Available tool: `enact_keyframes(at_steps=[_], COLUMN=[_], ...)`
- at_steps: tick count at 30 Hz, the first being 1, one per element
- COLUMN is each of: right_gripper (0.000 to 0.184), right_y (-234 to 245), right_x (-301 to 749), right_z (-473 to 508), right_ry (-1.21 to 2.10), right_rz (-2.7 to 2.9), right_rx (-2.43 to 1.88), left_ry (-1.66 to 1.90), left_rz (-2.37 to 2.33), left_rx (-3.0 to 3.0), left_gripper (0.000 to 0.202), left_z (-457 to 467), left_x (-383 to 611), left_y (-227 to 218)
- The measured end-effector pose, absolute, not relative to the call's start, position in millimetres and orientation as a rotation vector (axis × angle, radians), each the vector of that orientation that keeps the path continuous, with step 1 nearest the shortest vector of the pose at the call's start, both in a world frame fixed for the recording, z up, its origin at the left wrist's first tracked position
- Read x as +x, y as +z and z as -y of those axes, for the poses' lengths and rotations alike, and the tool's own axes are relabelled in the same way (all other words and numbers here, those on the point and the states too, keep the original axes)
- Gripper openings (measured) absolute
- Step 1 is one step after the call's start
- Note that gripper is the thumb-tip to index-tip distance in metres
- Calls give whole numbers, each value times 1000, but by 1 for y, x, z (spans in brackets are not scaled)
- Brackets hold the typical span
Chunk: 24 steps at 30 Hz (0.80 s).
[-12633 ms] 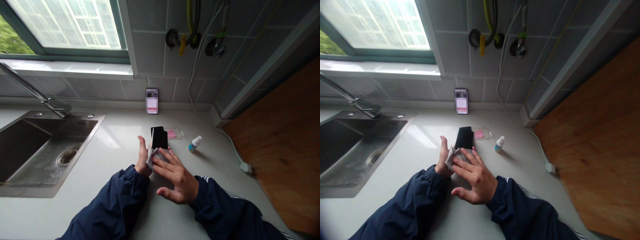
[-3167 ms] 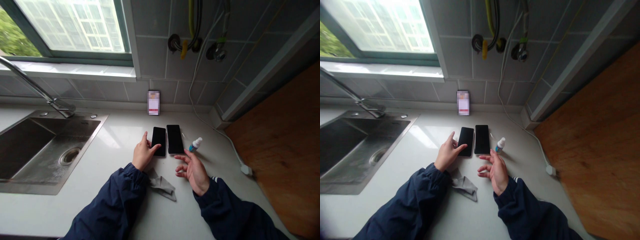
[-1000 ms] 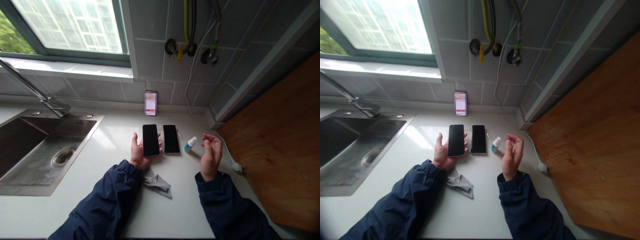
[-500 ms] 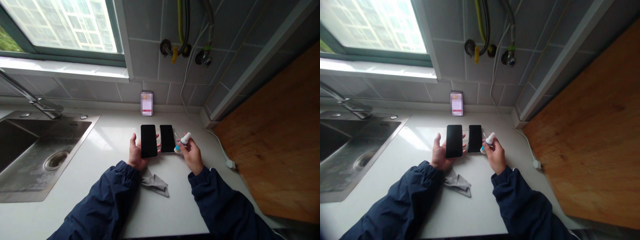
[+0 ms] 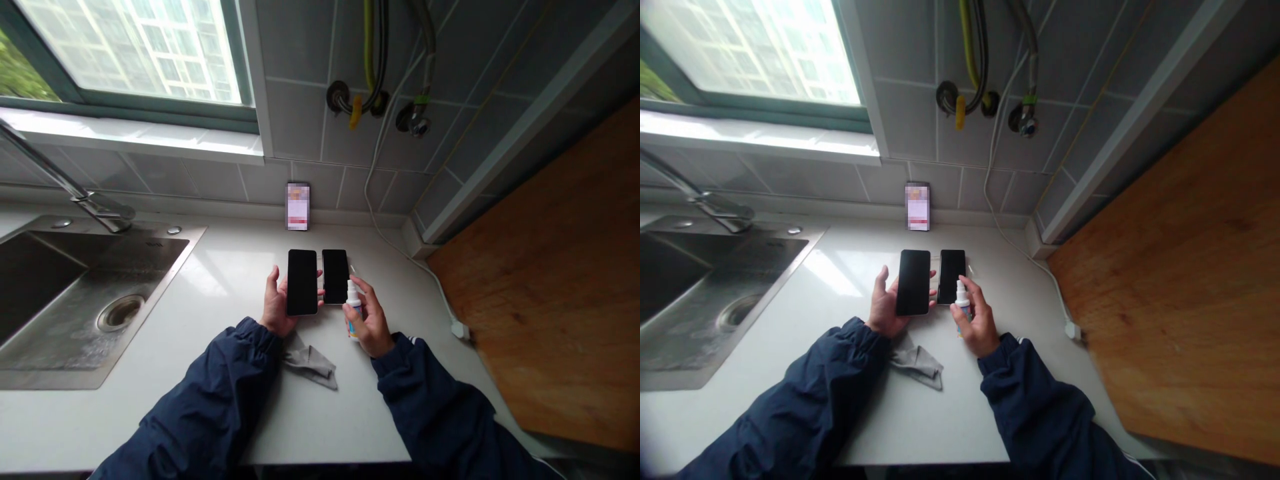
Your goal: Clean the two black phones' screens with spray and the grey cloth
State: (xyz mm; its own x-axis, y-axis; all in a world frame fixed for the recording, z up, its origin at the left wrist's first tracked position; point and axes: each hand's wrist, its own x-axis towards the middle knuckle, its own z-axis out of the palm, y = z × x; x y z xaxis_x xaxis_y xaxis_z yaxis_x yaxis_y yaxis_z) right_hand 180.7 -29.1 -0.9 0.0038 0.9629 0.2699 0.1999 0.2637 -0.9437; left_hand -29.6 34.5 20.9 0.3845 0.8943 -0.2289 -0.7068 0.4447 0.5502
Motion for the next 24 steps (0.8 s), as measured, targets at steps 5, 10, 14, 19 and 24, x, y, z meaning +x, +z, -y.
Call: enact_keyframes(at_steps=[5,10,14,19,24], right_gripper=[56,56,56,56,57], right_y=[-3,-4,-2,1,-2], right_x=[179,178,178,176,176], right_z=[30,28,29,32,31], right_ry=[930,911,943,948,940], right_rz=[1408,1411,1405,1414,1410], right_rx=[-1153,-1164,-1152,-1154,-1156], left_ry=[1056,1055,1054,1045,1049], left_rz=[-571,-574,-574,-557,-560], left_rx=[427,432,431,436,436], left_gripper=[77,73,70,69,68], left_z=[-33,-32,-31,-32,-32], left_x=[-29,-27,-26,-25,-25], left_y=[21,22,24,24,23])
